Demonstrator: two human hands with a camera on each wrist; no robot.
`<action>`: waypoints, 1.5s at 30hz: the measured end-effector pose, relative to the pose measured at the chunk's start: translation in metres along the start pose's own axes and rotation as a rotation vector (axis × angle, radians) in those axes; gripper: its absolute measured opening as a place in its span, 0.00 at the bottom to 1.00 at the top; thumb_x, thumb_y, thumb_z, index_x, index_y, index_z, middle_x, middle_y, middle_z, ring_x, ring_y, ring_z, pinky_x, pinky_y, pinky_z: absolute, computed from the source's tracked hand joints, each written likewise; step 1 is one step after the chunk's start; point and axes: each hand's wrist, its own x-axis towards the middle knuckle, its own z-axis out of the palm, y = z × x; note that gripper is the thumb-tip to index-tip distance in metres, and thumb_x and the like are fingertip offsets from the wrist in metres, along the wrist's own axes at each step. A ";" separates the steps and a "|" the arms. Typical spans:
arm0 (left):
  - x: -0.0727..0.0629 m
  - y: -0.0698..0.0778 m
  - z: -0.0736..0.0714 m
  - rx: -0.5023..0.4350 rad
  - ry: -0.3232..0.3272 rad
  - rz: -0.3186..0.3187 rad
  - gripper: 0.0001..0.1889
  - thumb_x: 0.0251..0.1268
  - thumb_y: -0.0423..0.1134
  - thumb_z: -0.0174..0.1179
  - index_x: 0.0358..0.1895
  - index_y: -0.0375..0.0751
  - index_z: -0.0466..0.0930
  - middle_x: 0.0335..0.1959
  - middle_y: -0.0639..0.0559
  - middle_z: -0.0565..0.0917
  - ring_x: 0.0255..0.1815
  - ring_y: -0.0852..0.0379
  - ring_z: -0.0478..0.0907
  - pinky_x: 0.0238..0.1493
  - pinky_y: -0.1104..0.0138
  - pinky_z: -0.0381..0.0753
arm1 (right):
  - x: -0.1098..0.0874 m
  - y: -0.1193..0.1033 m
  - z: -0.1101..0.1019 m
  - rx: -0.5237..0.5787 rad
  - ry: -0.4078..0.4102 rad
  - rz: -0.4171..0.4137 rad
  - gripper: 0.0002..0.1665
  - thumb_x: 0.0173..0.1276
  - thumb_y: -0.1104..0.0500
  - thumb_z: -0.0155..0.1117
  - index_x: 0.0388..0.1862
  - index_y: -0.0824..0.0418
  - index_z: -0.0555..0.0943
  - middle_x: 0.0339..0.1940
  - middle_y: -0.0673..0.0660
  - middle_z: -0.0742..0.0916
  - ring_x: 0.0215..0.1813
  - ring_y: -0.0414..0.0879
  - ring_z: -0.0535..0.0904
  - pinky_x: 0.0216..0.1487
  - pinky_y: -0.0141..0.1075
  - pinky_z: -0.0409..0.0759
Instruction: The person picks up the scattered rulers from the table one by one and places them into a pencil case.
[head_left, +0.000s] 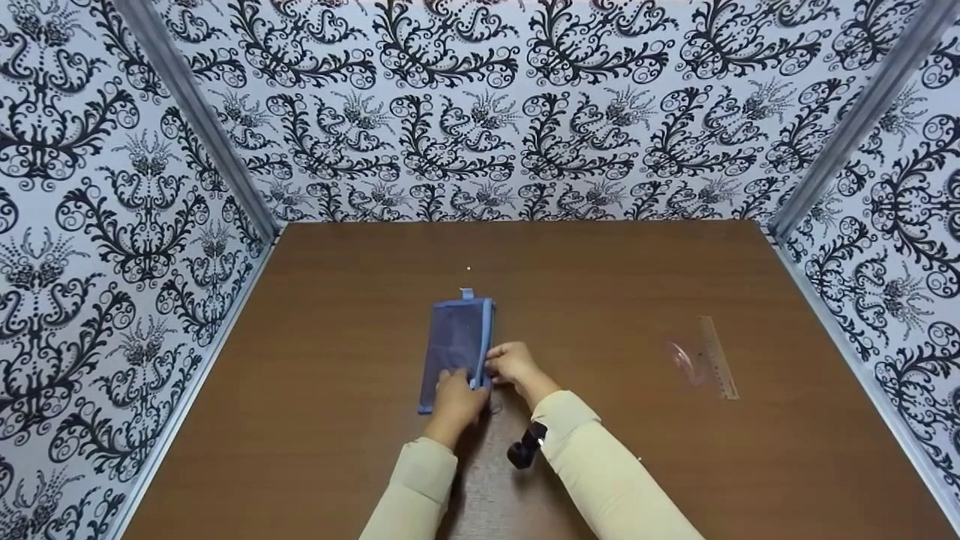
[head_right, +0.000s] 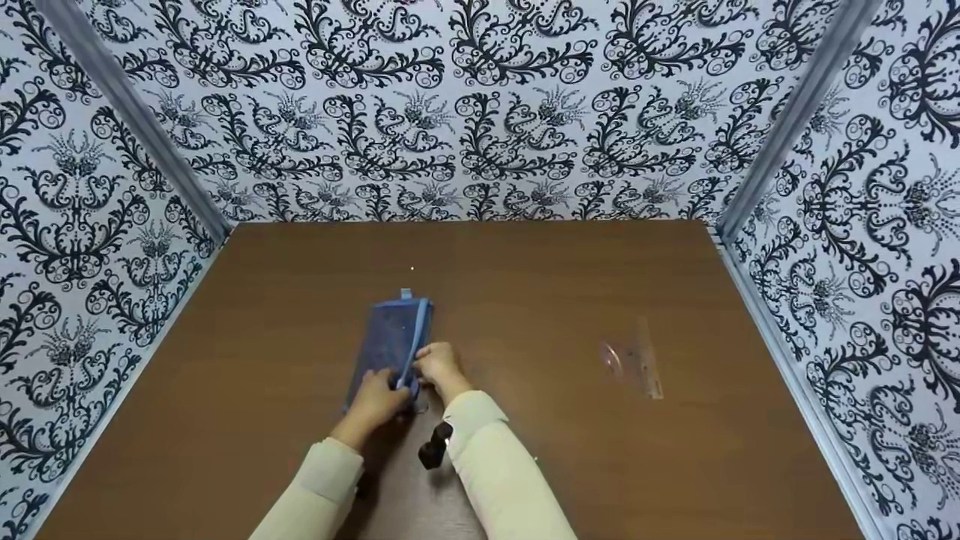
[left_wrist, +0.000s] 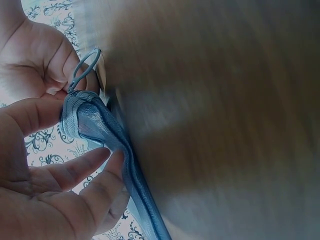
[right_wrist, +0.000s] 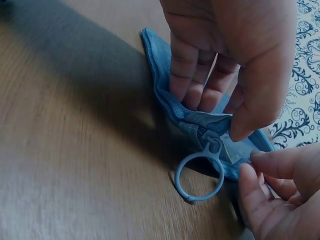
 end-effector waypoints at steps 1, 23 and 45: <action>0.000 0.000 0.000 -0.001 0.001 0.002 0.29 0.57 0.39 0.64 0.60 0.25 0.72 0.56 0.30 0.70 0.58 0.34 0.70 0.56 0.48 0.72 | -0.006 -0.006 0.000 -0.006 0.003 0.001 0.10 0.55 0.76 0.62 0.35 0.70 0.83 0.26 0.61 0.84 0.20 0.45 0.77 0.19 0.34 0.78; 0.000 -0.001 0.000 0.002 0.015 0.035 0.27 0.56 0.38 0.63 0.58 0.26 0.74 0.54 0.31 0.71 0.56 0.32 0.70 0.55 0.46 0.72 | 0.017 0.019 -0.006 0.008 -0.004 -0.031 0.09 0.57 0.75 0.59 0.30 0.65 0.83 0.22 0.59 0.83 0.22 0.46 0.80 0.20 0.35 0.79; 0.000 -0.003 0.002 -0.007 0.030 0.037 0.27 0.54 0.38 0.63 0.57 0.26 0.75 0.52 0.32 0.72 0.55 0.34 0.71 0.55 0.47 0.72 | -0.066 -0.073 -0.024 -0.041 0.116 -0.007 0.12 0.59 0.72 0.62 0.43 0.76 0.81 0.32 0.58 0.84 0.23 0.42 0.76 0.26 0.33 0.80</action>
